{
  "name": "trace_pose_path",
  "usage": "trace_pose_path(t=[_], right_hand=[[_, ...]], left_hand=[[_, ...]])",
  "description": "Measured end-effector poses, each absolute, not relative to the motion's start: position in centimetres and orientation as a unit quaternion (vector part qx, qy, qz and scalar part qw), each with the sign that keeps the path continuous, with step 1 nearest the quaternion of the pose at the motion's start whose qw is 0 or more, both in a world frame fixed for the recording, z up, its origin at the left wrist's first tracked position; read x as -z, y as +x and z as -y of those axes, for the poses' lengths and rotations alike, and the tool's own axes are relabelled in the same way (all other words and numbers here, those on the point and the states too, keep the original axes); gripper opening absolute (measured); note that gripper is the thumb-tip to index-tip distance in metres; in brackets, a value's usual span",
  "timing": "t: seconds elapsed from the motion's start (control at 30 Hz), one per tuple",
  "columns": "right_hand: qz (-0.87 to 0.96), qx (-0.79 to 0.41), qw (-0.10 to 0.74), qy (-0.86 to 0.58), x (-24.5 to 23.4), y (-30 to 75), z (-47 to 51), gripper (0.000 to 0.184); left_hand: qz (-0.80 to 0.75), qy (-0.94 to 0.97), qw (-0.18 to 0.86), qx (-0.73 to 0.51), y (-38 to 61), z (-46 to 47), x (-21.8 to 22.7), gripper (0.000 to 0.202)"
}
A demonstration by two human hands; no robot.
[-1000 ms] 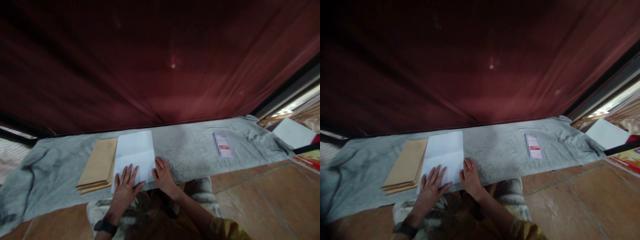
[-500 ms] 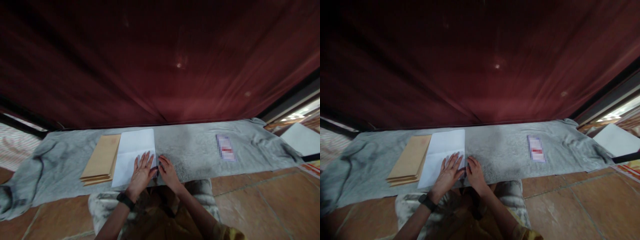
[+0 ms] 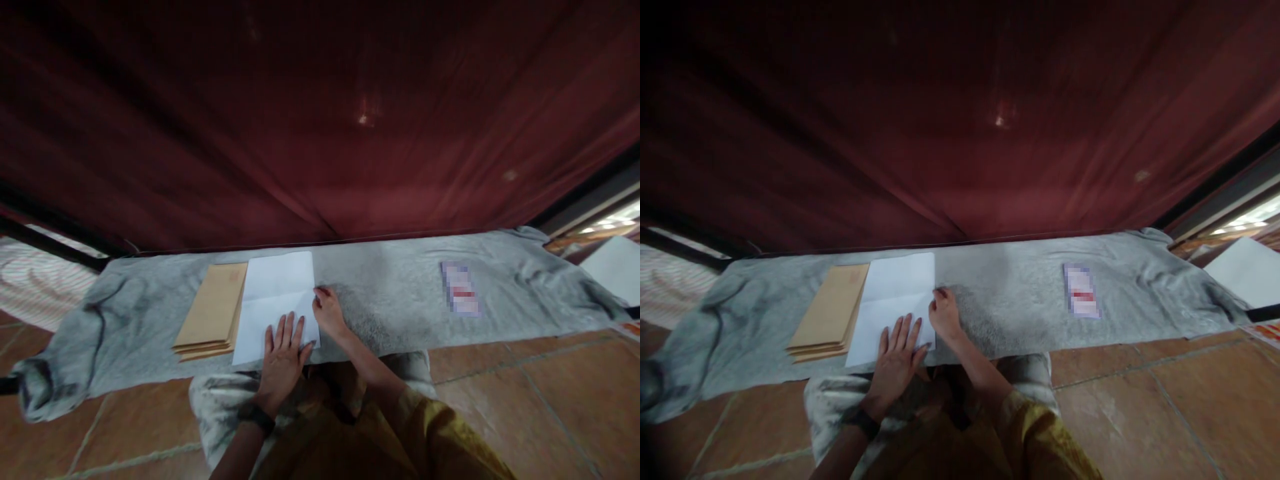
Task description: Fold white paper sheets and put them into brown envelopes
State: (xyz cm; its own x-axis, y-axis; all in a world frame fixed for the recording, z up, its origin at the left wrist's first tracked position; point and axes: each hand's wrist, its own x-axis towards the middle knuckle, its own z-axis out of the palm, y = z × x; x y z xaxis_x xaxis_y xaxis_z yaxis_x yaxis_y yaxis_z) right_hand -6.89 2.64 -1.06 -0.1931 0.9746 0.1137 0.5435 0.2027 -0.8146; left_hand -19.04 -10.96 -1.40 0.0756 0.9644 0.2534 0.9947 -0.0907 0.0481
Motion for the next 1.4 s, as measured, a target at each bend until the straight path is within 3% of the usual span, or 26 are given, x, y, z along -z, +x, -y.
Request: trace_pose_path(t=[0.63,1.0,1.23,1.4], right_hand=[[0.608,-0.498,0.331,-0.522,1.5,-7.2,-4.7,0.032],[0.599,-0.482,0.301,-0.564,0.3,-7.7,-5.1,0.018],[0.539,-0.539,0.354,-0.541,-0.5,-7.5,-5.5,0.017],[0.487,-0.581,0.408,-0.509,-1.5,-4.5,-4.8,0.020]], left_hand=[[0.650,-0.757,0.042,0.059,-18.5,10.3,-0.3,0.063],[0.650,-0.755,0.055,0.066,-18.6,10.5,-0.1,0.062],[0.680,-0.715,0.045,0.159,-18.8,11.4,-0.6,0.058],[0.730,-0.585,-0.045,0.350,-21.0,10.6,-2.0,0.064]])
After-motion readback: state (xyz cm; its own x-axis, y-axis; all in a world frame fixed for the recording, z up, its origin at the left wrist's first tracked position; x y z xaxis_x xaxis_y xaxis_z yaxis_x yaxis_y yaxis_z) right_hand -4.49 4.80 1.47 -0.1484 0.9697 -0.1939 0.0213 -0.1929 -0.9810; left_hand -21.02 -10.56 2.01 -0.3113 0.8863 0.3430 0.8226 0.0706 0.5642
